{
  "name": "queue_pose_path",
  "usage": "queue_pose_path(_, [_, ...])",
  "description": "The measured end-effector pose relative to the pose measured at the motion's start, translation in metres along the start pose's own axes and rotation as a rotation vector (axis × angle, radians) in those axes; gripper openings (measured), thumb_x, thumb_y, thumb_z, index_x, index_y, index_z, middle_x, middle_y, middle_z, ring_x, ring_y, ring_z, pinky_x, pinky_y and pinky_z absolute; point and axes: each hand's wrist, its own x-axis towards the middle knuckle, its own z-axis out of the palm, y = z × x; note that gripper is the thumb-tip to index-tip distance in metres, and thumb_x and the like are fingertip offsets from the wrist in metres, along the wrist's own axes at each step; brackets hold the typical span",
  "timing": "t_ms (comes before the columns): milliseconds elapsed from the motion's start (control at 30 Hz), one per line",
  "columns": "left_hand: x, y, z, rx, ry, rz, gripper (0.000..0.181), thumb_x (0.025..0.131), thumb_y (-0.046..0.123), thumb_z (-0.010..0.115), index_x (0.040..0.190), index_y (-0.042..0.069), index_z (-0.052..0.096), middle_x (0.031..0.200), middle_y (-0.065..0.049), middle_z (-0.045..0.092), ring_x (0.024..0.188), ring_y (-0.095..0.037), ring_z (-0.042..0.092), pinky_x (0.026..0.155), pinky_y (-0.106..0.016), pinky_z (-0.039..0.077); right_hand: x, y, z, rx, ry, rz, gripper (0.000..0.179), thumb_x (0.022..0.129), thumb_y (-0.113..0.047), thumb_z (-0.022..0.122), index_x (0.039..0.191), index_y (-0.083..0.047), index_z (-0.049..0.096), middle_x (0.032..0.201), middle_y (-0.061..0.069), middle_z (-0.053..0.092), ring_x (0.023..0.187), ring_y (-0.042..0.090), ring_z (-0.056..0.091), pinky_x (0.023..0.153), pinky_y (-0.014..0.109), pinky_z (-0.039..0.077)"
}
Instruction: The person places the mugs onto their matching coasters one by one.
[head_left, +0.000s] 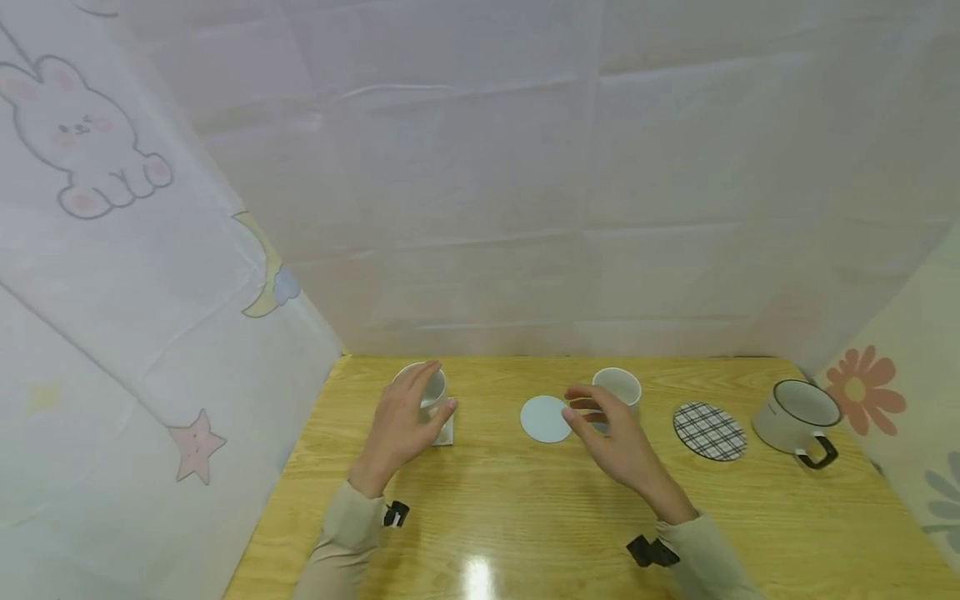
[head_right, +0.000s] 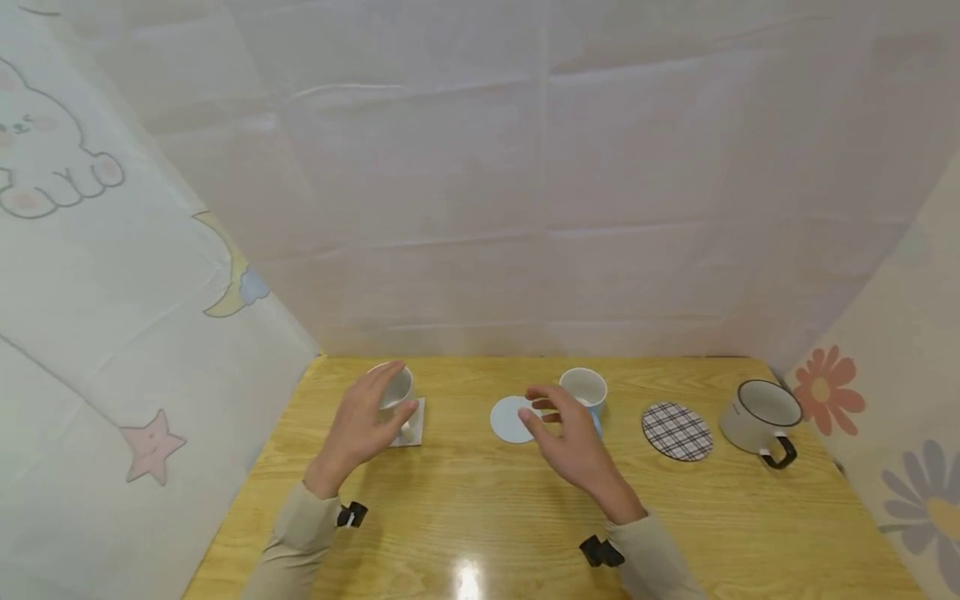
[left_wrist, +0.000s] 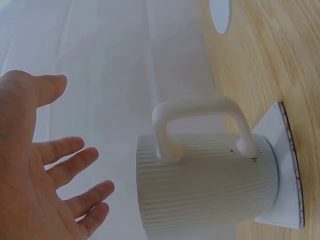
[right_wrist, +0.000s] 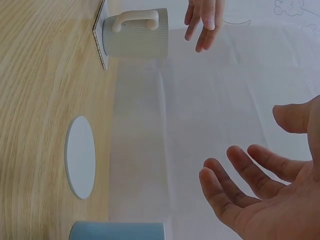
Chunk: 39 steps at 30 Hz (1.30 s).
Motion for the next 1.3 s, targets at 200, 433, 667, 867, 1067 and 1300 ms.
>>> queue_pose_path(200, [0.003, 0.004, 0.003, 0.007, 0.012, 0.024, 0.068, 0.101, 0.046, 0.072, 0.156, 0.009, 0.054, 0.158, -0.010, 0.057, 0.148, -0.037, 0.051, 0.121, -0.065, 0.040, -0.003, 0.000, -0.004, -0.030, 0.016, -0.008, 0.036, 0.107, -0.013, 0.067, 0.142, -0.005, 0.063, 0.135, 0.012, 0.071, 0.118, 0.038, 0.071, 0.094, 0.046, 0.063])
queue_pose_path(433, [0.006, 0.008, 0.006, 0.012, -0.002, 0.039, 0.069, 0.102, 0.048, 0.071, 0.157, 0.010, 0.053, 0.158, -0.009, 0.057, 0.148, -0.035, 0.051, 0.125, -0.061, 0.036, -0.008, 0.002, -0.011, -0.049, 0.035, -0.009, 0.036, 0.107, -0.013, 0.067, 0.142, -0.007, 0.063, 0.135, 0.013, 0.070, 0.118, 0.037, 0.072, 0.094, 0.044, 0.063])
queue_pose_path(667, [0.010, 0.015, 0.009, -0.005, -0.031, 0.035, 0.070, 0.103, 0.050, 0.067, 0.158, 0.009, 0.053, 0.160, -0.008, 0.055, 0.150, -0.034, 0.049, 0.125, -0.060, 0.036, -0.012, 0.009, -0.017, -0.064, 0.066, -0.003, 0.032, 0.107, -0.012, 0.067, 0.139, -0.006, 0.065, 0.132, 0.011, 0.071, 0.116, 0.035, 0.072, 0.094, 0.029, 0.061])
queue_pose_path(867, [0.013, 0.020, 0.015, -0.001, -0.053, 0.033, 0.071, 0.104, 0.053, 0.064, 0.160, 0.012, 0.050, 0.161, -0.007, 0.053, 0.151, -0.032, 0.048, 0.125, -0.058, 0.038, -0.015, 0.013, -0.022, -0.079, 0.064, 0.035, 0.031, 0.107, -0.016, 0.067, 0.136, -0.006, 0.064, 0.131, 0.008, 0.071, 0.117, 0.032, 0.071, 0.093, 0.029, 0.061])
queue_pose_path(1067, [0.015, 0.026, 0.019, -0.007, -0.063, 0.032, 0.071, 0.105, 0.054, 0.064, 0.161, 0.012, 0.049, 0.162, -0.007, 0.053, 0.151, -0.031, 0.048, 0.123, -0.061, 0.039, -0.020, 0.016, -0.024, -0.086, 0.070, 0.066, 0.033, 0.107, -0.018, 0.067, 0.138, -0.007, 0.064, 0.133, 0.010, 0.070, 0.117, 0.032, 0.071, 0.094, 0.033, 0.061])
queue_pose_path(1300, [0.018, 0.030, 0.026, 0.012, -0.046, 0.060, 0.071, 0.103, 0.053, 0.065, 0.159, 0.010, 0.051, 0.159, -0.008, 0.055, 0.148, -0.031, 0.051, 0.121, -0.058, 0.043, -0.022, 0.022, -0.025, -0.112, 0.121, 0.013, 0.031, 0.105, -0.011, 0.069, 0.135, -0.002, 0.066, 0.130, 0.018, 0.070, 0.114, 0.032, 0.071, 0.092, 0.019, 0.058])
